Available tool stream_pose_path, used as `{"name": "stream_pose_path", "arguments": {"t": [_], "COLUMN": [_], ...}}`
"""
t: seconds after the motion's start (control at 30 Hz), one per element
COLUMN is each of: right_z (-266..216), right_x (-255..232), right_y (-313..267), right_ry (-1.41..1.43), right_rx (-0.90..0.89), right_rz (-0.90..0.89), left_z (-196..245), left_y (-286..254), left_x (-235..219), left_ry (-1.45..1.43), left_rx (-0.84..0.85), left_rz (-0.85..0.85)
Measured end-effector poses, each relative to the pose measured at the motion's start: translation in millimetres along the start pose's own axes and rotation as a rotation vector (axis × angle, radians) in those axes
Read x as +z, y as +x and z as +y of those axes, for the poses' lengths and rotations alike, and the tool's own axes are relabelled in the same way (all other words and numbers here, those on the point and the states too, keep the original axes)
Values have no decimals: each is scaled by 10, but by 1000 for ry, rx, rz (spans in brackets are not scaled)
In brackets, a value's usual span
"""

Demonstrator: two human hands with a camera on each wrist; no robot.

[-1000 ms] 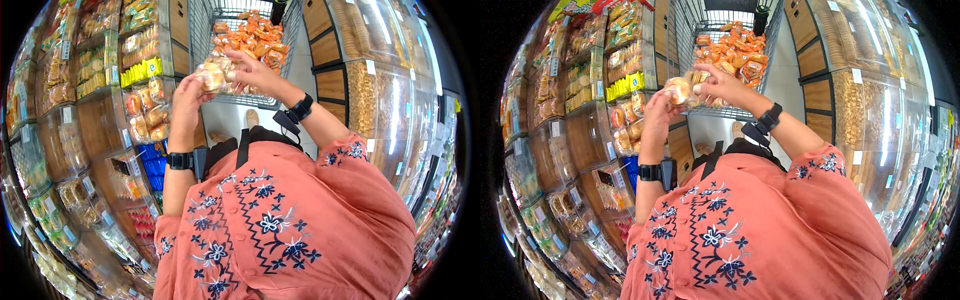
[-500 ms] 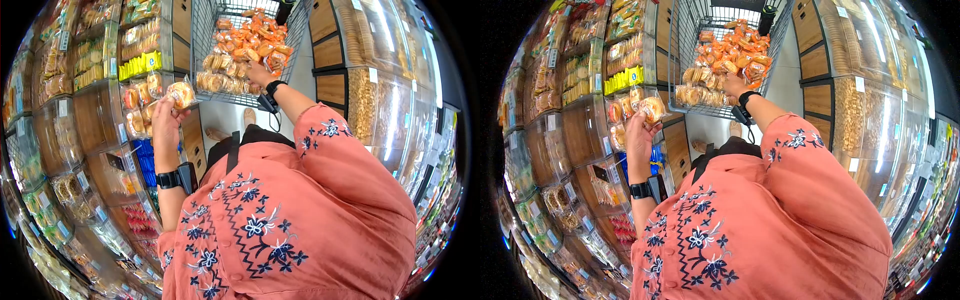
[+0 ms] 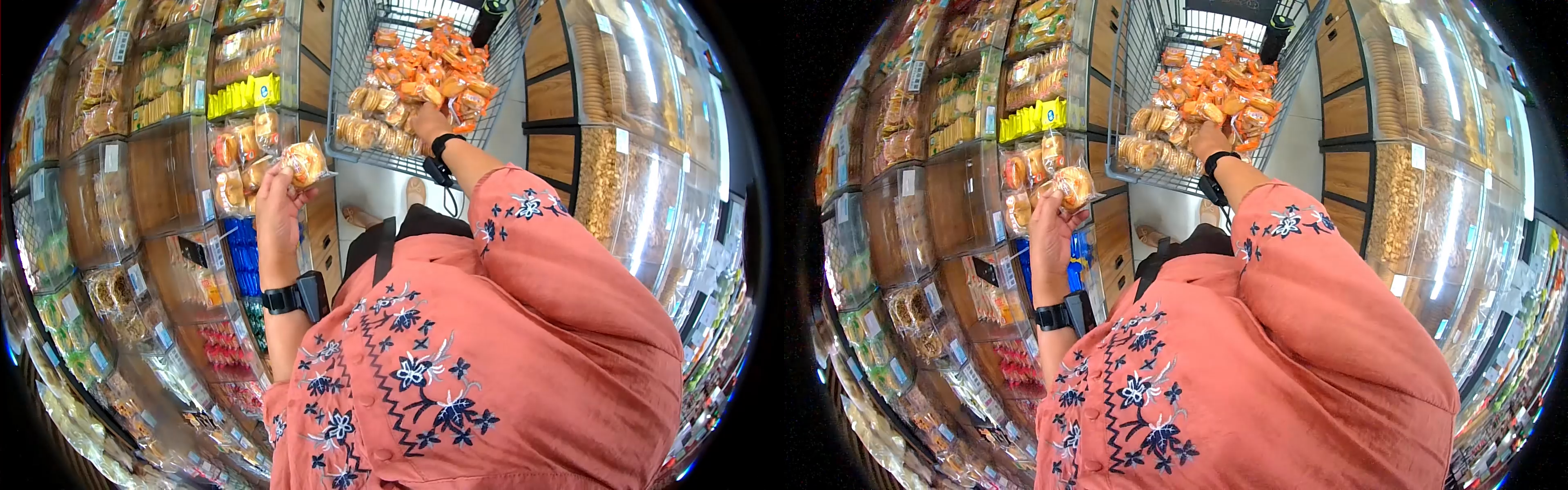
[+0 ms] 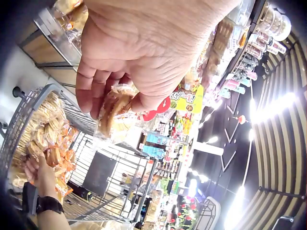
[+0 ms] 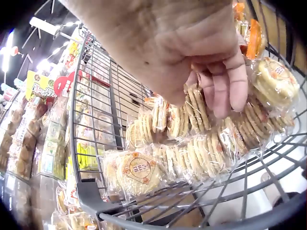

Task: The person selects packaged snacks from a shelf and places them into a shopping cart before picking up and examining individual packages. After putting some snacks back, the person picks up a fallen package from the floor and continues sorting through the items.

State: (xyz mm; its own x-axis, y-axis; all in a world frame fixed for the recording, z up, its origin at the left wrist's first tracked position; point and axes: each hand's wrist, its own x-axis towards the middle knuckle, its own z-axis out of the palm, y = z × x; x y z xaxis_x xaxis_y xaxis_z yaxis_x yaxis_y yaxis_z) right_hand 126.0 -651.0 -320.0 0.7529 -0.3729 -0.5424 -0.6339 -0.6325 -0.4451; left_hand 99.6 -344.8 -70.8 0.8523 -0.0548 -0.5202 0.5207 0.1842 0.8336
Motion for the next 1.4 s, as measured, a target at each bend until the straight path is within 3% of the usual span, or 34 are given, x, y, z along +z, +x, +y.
{"name": "stream_pose_path", "arguments": {"t": [0.13, 0.23, 0.37, 0.47, 0.5, 0.67, 0.87, 1.4], "right_z": [-31, 215, 163, 362, 266, 35, -129, -278], "right_x": [3, 219, -234, -369, -606, -1327, -1753, -1878], "right_y": [33, 283, 26, -132, -321, -881, -1332, -1527], "right_ry": [16, 85, 159, 605, 690, 882, 1084, 1072], "right_rx": [75, 6, -36, -133, -138, -242, -375, -425], "right_rz": [-72, -135, -397, -396, -473, -585, -672, -707], "left_z": [-73, -61, -67, -35, -17, -20, -29, -52], "left_y": [46, 34, 56, 45, 30, 106, 240, 206], "left_x": [-91, -63, -31, 80, 128, 250, 393, 544], "left_ry": [12, 19, 44, 63, 70, 59, 79, 68], "left_rx": [-13, -14, -17, -15, -15, -12, -23, -21], "left_rz": [1, -17, -59, -94, -103, -202, -303, -319]}}
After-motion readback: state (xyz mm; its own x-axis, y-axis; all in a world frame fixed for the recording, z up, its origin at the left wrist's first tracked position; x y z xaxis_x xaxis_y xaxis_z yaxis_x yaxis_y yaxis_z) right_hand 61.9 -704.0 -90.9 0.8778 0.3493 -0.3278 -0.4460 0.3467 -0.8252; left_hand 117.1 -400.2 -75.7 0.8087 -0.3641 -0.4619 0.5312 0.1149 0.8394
